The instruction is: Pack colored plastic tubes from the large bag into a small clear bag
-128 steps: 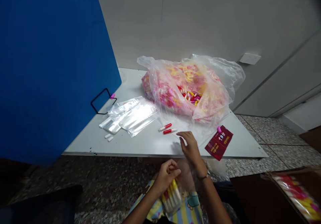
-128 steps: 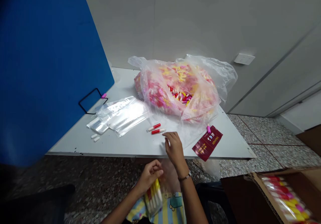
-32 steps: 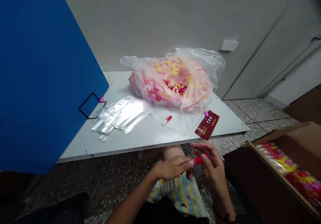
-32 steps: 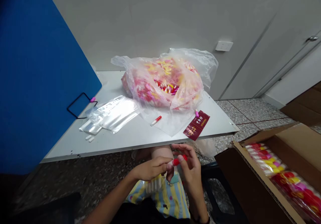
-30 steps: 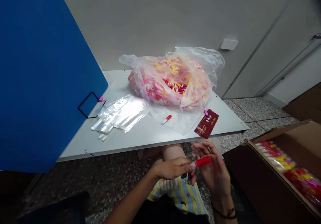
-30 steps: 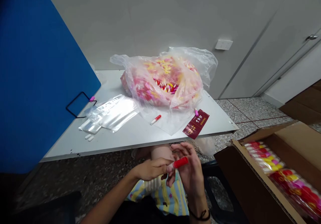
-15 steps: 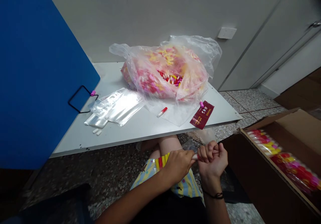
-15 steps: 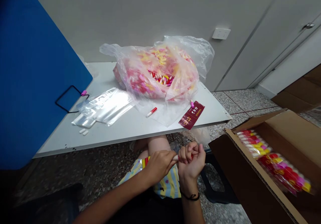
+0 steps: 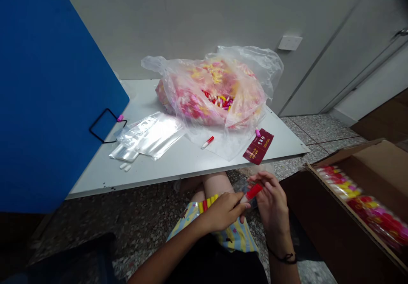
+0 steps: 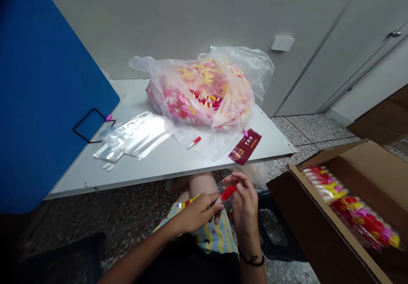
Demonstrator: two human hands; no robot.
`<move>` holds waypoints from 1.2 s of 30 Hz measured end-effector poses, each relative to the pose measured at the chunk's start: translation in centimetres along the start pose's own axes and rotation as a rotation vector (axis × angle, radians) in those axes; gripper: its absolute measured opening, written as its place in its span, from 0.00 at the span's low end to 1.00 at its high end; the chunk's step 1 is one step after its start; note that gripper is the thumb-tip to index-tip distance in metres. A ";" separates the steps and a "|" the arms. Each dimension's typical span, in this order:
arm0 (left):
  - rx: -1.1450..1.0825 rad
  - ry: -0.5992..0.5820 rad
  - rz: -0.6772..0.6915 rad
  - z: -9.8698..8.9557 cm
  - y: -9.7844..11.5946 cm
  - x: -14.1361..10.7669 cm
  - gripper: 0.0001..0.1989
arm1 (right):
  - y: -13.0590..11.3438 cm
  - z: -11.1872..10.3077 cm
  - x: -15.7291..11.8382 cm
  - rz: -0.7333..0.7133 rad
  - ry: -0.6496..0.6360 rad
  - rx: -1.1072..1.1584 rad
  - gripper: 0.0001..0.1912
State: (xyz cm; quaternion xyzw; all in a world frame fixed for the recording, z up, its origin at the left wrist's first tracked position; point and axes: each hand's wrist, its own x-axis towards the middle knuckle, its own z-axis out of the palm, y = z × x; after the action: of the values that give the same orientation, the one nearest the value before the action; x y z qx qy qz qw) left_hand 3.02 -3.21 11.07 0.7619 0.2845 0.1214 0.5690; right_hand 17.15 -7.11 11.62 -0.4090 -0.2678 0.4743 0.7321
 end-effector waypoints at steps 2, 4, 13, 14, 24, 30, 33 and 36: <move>-0.139 -0.013 -0.004 0.0 -0.3 0.1 0.15 | 0.1 -0.8 0.0 0.053 -0.072 -0.113 0.14; -0.261 -0.044 -0.008 0.0 -0.7 0.1 0.15 | 0.2 -1.6 0.0 0.102 -0.142 -0.229 0.15; -0.275 -0.244 -0.025 -0.5 -0.2 -0.8 0.20 | -0.9 -2.7 -0.1 0.169 -0.285 -0.504 0.13; -0.241 -0.225 -0.029 -0.4 -0.2 -0.8 0.19 | -1.0 -2.7 0.0 0.162 -0.283 -0.518 0.12; 0.574 0.238 -0.174 1.9 -0.7 -0.3 0.17 | 0.5 -2.1 0.2 0.013 0.001 -0.623 0.12; 0.666 0.299 -0.260 2.0 -0.1 -0.2 0.14 | 1.2 -1.6 0.0 0.000 0.063 -0.603 0.13; 0.533 0.338 -0.122 1.3 -0.6 -0.1 0.15 | 1.3 -1.7 0.1 0.001 0.090 -0.580 0.15; 0.322 0.399 0.017 0.4 -2.1 0.3 0.17 | 0.9 -2.3 0.2 -0.061 0.223 -0.577 0.18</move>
State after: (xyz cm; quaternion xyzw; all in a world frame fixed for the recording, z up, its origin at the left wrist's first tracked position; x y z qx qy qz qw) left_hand 2.83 -3.00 8.90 0.8061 0.4001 0.2273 0.3721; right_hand 18.60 -7.47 9.62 -0.6412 -0.3218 0.3087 0.6245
